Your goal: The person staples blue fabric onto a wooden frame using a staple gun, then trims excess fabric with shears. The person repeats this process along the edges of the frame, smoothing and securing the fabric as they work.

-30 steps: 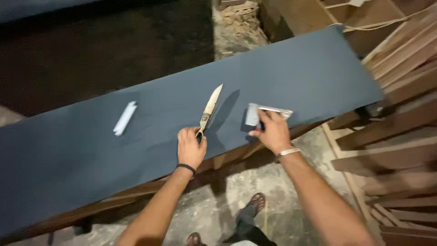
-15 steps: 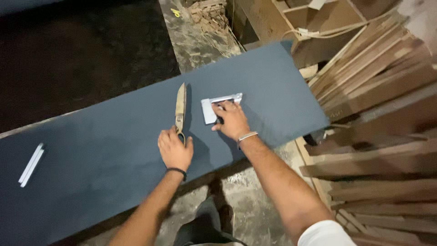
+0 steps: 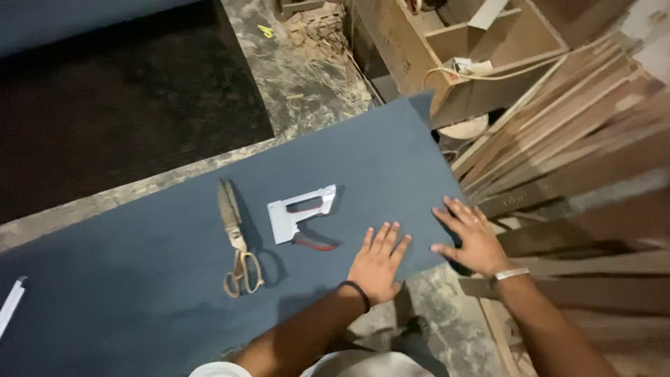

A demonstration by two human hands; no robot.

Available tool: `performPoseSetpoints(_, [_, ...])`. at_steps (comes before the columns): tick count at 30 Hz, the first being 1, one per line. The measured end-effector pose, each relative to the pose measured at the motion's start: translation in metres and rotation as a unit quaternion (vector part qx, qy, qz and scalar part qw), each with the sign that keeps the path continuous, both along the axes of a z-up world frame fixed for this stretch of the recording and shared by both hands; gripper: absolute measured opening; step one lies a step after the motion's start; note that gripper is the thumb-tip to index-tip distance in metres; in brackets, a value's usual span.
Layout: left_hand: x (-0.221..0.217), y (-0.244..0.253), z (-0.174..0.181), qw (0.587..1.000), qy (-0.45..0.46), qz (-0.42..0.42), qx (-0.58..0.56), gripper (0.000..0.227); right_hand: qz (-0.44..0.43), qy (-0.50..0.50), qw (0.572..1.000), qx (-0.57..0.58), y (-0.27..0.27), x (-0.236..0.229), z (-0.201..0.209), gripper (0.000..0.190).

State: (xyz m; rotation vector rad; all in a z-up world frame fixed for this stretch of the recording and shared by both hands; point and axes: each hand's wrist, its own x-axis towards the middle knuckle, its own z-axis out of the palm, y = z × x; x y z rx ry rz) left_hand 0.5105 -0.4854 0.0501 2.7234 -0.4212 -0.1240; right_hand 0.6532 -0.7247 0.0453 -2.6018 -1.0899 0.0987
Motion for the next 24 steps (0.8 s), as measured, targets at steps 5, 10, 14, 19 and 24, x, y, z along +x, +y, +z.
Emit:
performPoseSetpoints(5, [0.046, -0.053, 0.004, 0.995, -0.026, 0.036, 0.090, 0.097, 0.123, 0.069, 0.990, 0.005, -0.030, 0.028, -0.006, 0.097])
performPoseSetpoints(10, [0.041, -0.074, -0.003, 0.995, -0.040, 0.092, 0.003, 0.079, 0.075, 0.104, 0.984, 0.124, -0.083, 0.043, -0.012, 0.053])
performPoseSetpoints(14, [0.016, -0.105, -0.019, 0.970, -0.164, 0.180, -0.028, 0.050, 0.130, 0.048, 0.989, 0.055, -0.092, 0.045, -0.017, 0.055])
performPoseSetpoints(19, [0.010, -0.136, -0.041, 0.942, -0.225, 0.250, 0.012, 0.031, 0.174, -0.038, 0.984, -0.001, -0.094, 0.062, -0.033, 0.041])
performPoseSetpoints(24, [0.020, -0.146, -0.042, 0.913, -0.204, 0.354, 0.003, 0.022, 0.220, 0.042, 0.973, 0.045, -0.099, 0.097, -0.027, 0.035])
